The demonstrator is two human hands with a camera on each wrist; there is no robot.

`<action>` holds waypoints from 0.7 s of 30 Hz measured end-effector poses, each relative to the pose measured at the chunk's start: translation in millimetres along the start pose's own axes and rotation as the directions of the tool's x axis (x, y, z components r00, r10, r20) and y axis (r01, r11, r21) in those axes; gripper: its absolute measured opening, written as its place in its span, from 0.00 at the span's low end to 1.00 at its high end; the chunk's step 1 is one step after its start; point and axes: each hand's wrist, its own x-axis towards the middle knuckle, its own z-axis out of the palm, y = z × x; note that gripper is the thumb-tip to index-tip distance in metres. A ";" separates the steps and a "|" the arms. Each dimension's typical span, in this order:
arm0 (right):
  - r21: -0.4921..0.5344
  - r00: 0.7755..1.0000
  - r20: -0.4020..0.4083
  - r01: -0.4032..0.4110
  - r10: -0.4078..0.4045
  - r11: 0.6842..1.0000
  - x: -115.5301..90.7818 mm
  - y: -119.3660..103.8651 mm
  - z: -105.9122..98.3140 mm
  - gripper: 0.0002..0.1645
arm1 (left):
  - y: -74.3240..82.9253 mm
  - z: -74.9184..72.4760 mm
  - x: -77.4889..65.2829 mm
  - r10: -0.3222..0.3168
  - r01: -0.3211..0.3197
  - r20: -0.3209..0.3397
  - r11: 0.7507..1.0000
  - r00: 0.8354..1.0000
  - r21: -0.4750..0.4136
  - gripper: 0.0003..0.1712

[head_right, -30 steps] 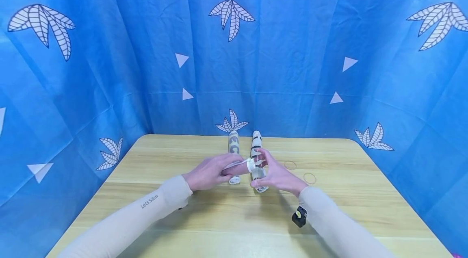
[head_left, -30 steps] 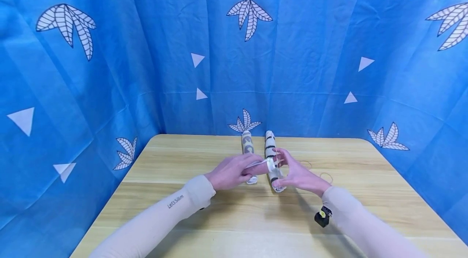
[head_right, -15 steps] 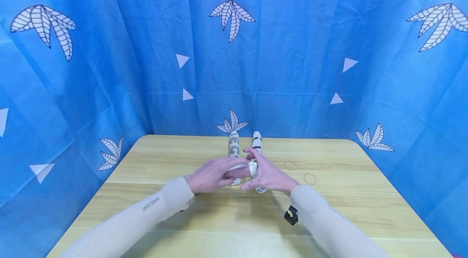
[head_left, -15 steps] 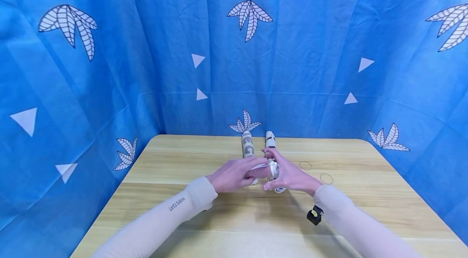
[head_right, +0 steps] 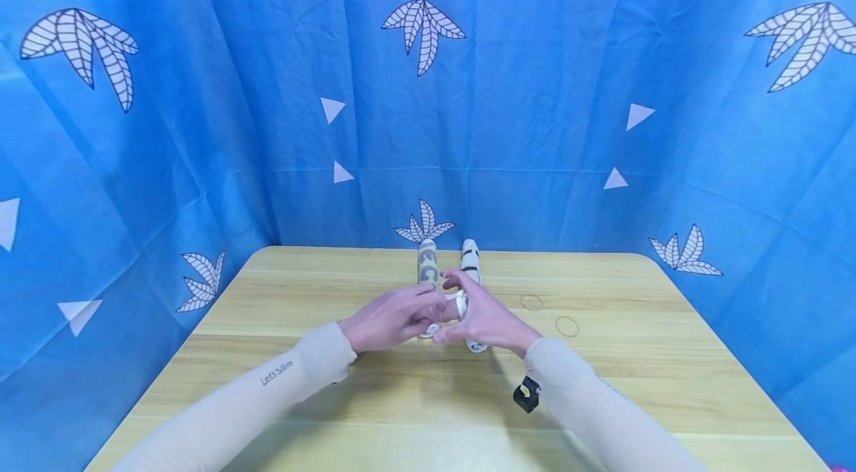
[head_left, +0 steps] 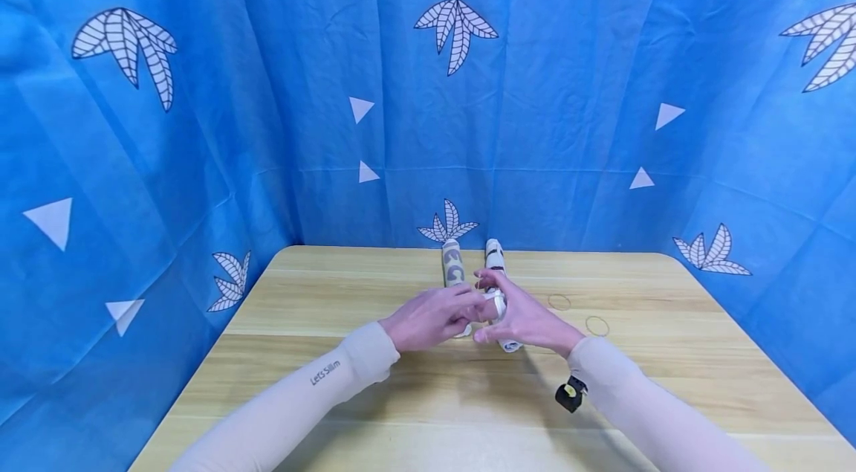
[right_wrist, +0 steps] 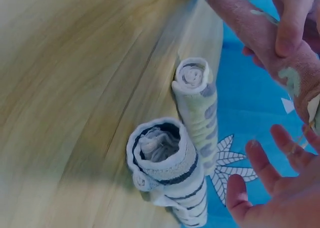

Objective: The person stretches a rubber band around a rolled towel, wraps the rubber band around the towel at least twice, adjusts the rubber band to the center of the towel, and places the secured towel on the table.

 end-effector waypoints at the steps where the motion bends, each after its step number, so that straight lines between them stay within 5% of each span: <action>1: 0.003 1.000 -0.004 -0.016 0.016 1.000 -0.2 0.0 0.5 0.64 | -0.3 -1.2 -0.2 -0.027 0.027 -0.011 0.999 1.000 -0.045 0.17; 7: 0.099 0.970 -0.078 -0.224 0.232 0.970 1.9 5.6 9.9 0.39 | -4.1 -7.6 1.8 -0.234 0.174 -0.145 0.925 0.961 -0.338 0.12; 10: 0.219 0.922 -0.140 -0.328 0.362 0.919 6.7 12.5 17.7 0.30 | -2.9 -8.7 1.5 -0.303 0.204 -0.166 0.873 0.938 -0.442 0.12; 13: 0.374 0.851 -0.250 -0.355 0.462 0.857 11.4 17.9 21.2 0.27 | 4.0 -9.0 -2.3 -0.337 0.222 -0.108 0.796 0.935 -0.563 0.13; 16: 0.532 0.760 -0.413 -0.245 0.501 0.810 15.4 16.0 16.3 0.26 | 11.5 -8.5 -4.7 -0.350 0.223 -0.058 0.707 0.935 -0.671 0.11; 18: 0.599 0.711 -0.513 -0.103 0.480 0.794 16.1 11.7 9.7 0.29 | 13.9 -7.9 -4.1 -0.378 0.220 -0.057 0.649 0.924 -0.728 0.09; 20: 0.647 0.690 -0.575 0.054 0.439 0.761 14.1 6.2 2.9 0.33 | 13.9 -6.9 -2.1 -0.435 0.227 -0.055 0.568 0.899 -0.791 0.07; 21: 0.647 0.699 -0.592 0.118 0.400 0.753 11.7 4.3 0.1 0.34 | 13.2 -6.4 -0.7 -0.470 0.231 -0.045 0.512 0.882 -0.827 0.07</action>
